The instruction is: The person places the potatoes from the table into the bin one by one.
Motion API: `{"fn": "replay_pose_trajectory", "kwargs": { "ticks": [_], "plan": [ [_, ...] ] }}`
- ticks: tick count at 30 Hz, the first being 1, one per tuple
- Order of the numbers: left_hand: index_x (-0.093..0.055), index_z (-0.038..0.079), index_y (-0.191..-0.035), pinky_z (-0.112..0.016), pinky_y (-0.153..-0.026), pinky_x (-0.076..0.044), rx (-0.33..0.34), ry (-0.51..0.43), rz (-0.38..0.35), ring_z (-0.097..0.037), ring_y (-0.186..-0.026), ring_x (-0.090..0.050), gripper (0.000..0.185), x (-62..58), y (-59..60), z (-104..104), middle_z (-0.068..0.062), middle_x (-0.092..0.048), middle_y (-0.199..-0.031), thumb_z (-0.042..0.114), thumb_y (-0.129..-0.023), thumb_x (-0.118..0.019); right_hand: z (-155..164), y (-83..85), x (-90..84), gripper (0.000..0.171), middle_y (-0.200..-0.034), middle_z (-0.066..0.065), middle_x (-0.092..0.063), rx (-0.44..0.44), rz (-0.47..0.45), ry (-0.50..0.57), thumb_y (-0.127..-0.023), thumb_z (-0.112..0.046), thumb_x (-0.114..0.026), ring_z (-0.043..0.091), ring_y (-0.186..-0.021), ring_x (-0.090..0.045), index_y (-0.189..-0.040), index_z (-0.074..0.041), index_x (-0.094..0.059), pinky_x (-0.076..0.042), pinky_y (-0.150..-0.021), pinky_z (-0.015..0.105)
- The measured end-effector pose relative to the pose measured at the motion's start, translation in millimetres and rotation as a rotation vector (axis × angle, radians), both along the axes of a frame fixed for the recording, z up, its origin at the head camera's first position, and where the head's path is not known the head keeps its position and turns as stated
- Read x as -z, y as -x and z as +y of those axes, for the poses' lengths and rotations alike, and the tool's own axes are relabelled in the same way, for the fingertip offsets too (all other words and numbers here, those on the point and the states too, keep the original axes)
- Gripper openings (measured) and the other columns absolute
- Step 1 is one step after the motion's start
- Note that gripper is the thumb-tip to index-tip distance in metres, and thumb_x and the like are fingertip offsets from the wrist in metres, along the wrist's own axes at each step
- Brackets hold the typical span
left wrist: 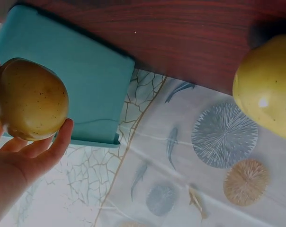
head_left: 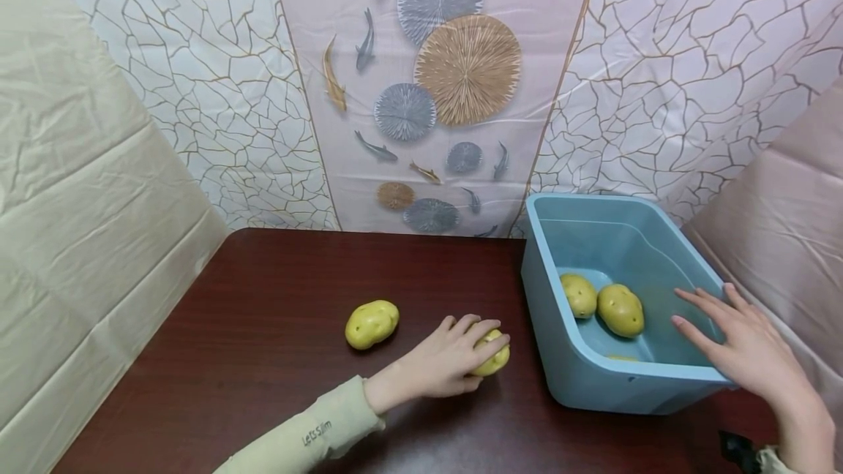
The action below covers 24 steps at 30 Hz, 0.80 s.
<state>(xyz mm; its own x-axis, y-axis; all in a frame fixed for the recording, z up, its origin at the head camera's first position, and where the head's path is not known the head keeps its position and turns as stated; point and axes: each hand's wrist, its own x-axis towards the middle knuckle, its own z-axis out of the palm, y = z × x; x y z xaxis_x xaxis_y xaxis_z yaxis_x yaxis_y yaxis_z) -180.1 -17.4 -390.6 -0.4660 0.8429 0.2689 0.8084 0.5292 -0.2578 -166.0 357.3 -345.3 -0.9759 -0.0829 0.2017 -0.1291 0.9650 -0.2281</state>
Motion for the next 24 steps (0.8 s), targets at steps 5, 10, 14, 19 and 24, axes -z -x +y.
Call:
{"fn": "replay_pose_trajectory", "kwargs": {
  "ticks": [5,10,14,19,24],
  "plan": [
    [-0.041,0.02,-0.131,-0.031,-0.073,-0.042,0.01,-0.01,0.01,-0.018,-0.112,-0.046,0.063,-4.3,0.2,1,-0.003,-0.042,-0.132,0.041,-0.076,-0.062,0,0.2,-0.5,0.058,-0.125,0.04,-0.036,-0.004,0.005,0.003,-0.091,-0.04,-0.044,0.05,-0.13,0.009,-0.126,0.006,-0.043,0.004,-0.099,0.065],
    [-0.041,0.02,-0.131,-0.03,-0.073,-0.043,0.029,-0.013,0.006,-0.018,-0.111,-0.047,0.063,-8.7,0.7,2,-0.004,-0.043,-0.131,0.04,-0.076,-0.061,0,0.0,-0.8,0.058,-0.125,0.04,-0.035,-0.003,0.004,0.003,-0.091,-0.04,-0.043,0.05,-0.13,0.009,-0.126,0.006,-0.042,0.005,-0.099,0.065],
    [-0.041,0.02,-0.131,-0.03,-0.073,-0.043,0.036,-0.018,0.015,-0.018,-0.11,-0.047,0.063,-11.9,1.0,3,-0.003,-0.043,-0.131,0.04,-0.074,-0.061,0,0.0,-0.6,0.058,-0.125,0.04,-0.035,-0.001,0.005,0.003,-0.091,-0.041,-0.043,0.05,-0.13,0.009,-0.126,0.006,-0.042,0.005,-0.099,0.065],
    [-0.042,0.019,-0.13,-0.03,-0.074,-0.043,0.047,-0.052,0.03,-0.018,-0.11,-0.047,0.064,-13.6,1.1,4,-0.003,-0.043,-0.132,0.04,-0.073,-0.061,0,0.6,-0.3,0.058,-0.125,0.041,-0.035,-0.004,0.009,0.002,-0.091,-0.041,-0.044,0.05,-0.13,0.009,-0.125,0.006,-0.043,0.005,-0.099,0.065],
    [-0.041,0.02,-0.131,-0.03,-0.073,-0.042,0.05,-0.059,0.055,-0.017,-0.11,-0.046,0.065,-18.2,0.2,4,-0.002,-0.042,-0.132,0.041,-0.073,-0.061,1,0.9,0.1,0.058,-0.124,0.041,-0.036,-0.011,0.006,0.0,-0.091,-0.04,-0.043,0.05,-0.13,0.009,-0.125,0.007,-0.043,0.005,-0.099,0.065]
  ]
}}
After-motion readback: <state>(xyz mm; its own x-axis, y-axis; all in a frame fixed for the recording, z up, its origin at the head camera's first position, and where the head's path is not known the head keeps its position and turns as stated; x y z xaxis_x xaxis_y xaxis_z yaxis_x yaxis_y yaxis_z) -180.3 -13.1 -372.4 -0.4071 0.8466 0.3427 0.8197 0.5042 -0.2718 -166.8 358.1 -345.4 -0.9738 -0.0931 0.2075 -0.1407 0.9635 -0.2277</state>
